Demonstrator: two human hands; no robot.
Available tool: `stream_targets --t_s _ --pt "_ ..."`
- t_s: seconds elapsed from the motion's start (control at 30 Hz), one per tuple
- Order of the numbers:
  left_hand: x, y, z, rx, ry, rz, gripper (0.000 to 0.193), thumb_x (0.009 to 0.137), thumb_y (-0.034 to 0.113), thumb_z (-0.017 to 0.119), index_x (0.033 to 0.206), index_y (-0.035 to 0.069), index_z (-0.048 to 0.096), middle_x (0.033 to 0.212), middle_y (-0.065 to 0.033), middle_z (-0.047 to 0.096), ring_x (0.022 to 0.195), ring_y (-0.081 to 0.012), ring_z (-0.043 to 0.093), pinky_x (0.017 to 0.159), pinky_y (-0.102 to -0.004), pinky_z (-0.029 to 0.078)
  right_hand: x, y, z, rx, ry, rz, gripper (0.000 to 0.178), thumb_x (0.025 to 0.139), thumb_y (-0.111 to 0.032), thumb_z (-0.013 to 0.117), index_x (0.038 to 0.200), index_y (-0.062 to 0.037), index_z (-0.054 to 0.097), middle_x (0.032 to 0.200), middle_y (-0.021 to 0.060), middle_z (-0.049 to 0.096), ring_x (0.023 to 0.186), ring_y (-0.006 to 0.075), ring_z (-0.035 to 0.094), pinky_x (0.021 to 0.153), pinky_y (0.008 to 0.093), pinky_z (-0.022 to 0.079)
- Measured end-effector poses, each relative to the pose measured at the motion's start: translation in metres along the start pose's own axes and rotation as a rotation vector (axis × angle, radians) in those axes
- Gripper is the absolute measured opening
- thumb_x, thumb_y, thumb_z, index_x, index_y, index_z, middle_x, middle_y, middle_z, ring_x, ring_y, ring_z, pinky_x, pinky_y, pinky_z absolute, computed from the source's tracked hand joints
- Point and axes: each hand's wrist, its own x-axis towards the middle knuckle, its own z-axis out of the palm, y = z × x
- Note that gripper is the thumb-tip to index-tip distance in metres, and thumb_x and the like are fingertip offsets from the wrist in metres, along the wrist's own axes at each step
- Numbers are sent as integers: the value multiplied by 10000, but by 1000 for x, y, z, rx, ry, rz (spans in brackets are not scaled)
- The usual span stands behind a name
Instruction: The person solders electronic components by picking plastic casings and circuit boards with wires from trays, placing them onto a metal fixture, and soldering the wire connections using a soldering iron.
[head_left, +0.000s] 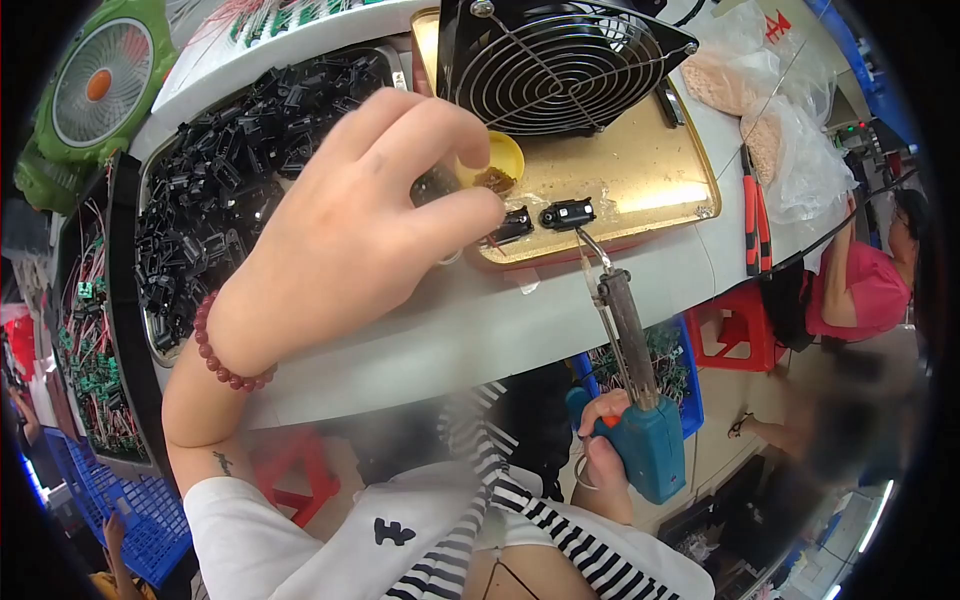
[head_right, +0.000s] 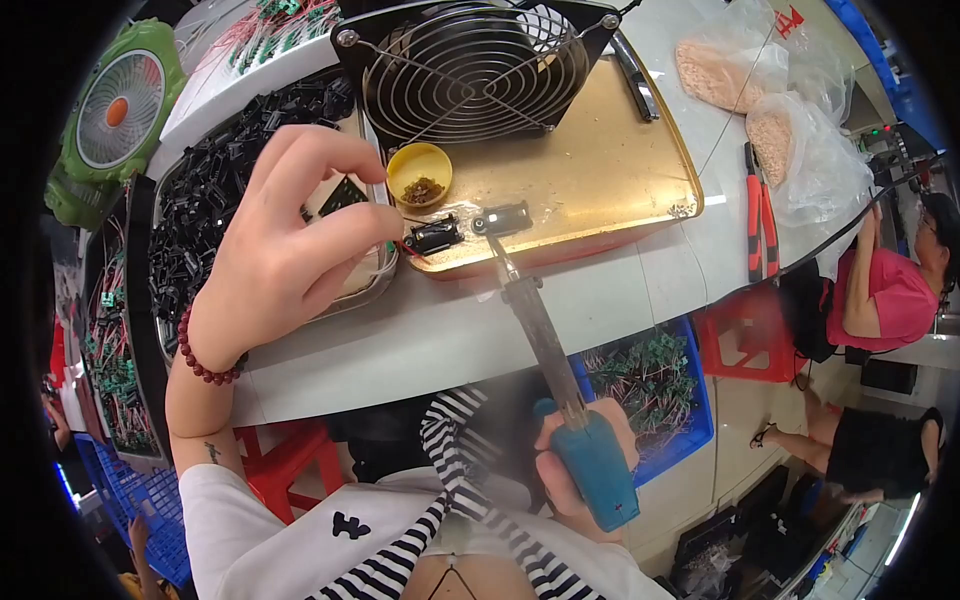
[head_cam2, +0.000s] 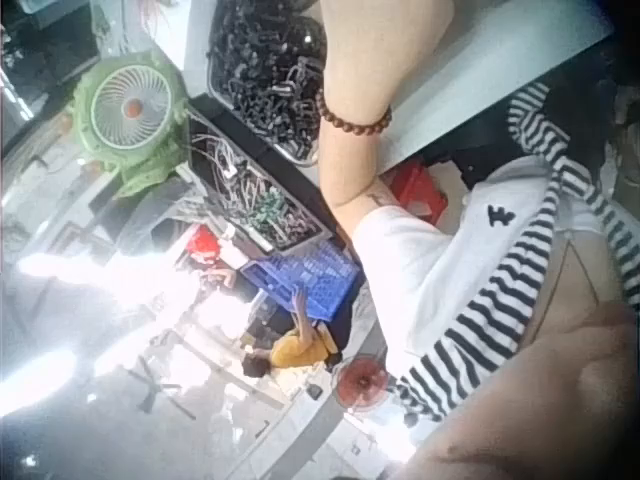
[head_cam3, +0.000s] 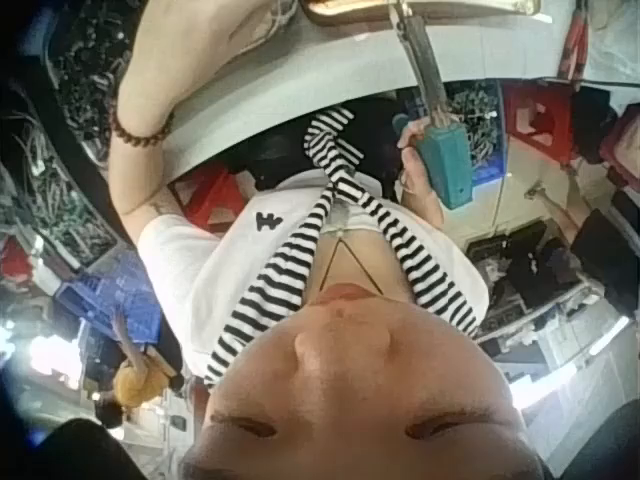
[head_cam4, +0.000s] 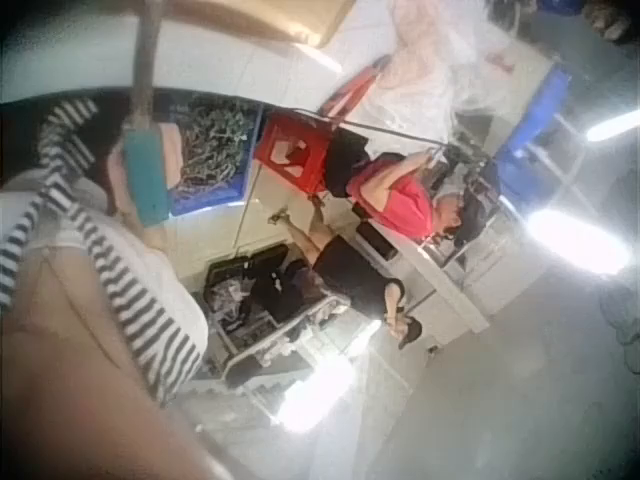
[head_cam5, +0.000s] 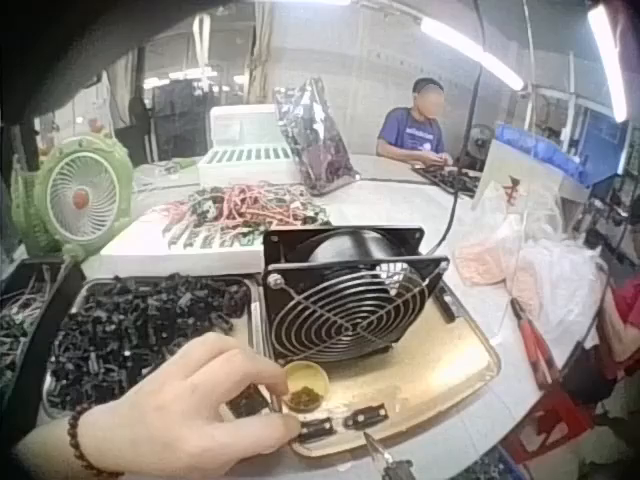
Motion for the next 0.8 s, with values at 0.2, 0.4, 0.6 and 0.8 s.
stream_targets --t_s 0.2,0.4,0.6,0.8 --pt "0 8 1 220 73 -1 214 655 59 751 833 101 640 1025 -65 551 980 -314 499 823 -402 454 3 -2 3 -53 11 -26 264 801 -300 699 813 -41 652 749 70 612 681 220 577 628 339 457" --pt "-2 8 -4 231 0 34 255 633 132 801 818 99 629 1028 -60 549 972 -307 476 823 -404 433 6 -3 3 -70 2 -36 303 820 -337 693 812 -36 654 713 62 609 679 217 579 623 336 458" --pt "-1 5 -7 169 28 2 265 603 125 798 798 97 622 1040 -61 553 993 -312 492 833 -407 430 10 -5 4 -48 -55 -65 267 815 -299 703 836 -37 655 740 57 630 697 216 584 643 342 461" --pt "-1 3 -5 245 40 34 284 562 105 778 800 95 623 1045 -53 562 1003 -302 508 850 -412 419 15 -8 1 16 -118 -47 220 722 -140 746 886 -33 646 789 72 636 701 243 572 659 350 461"
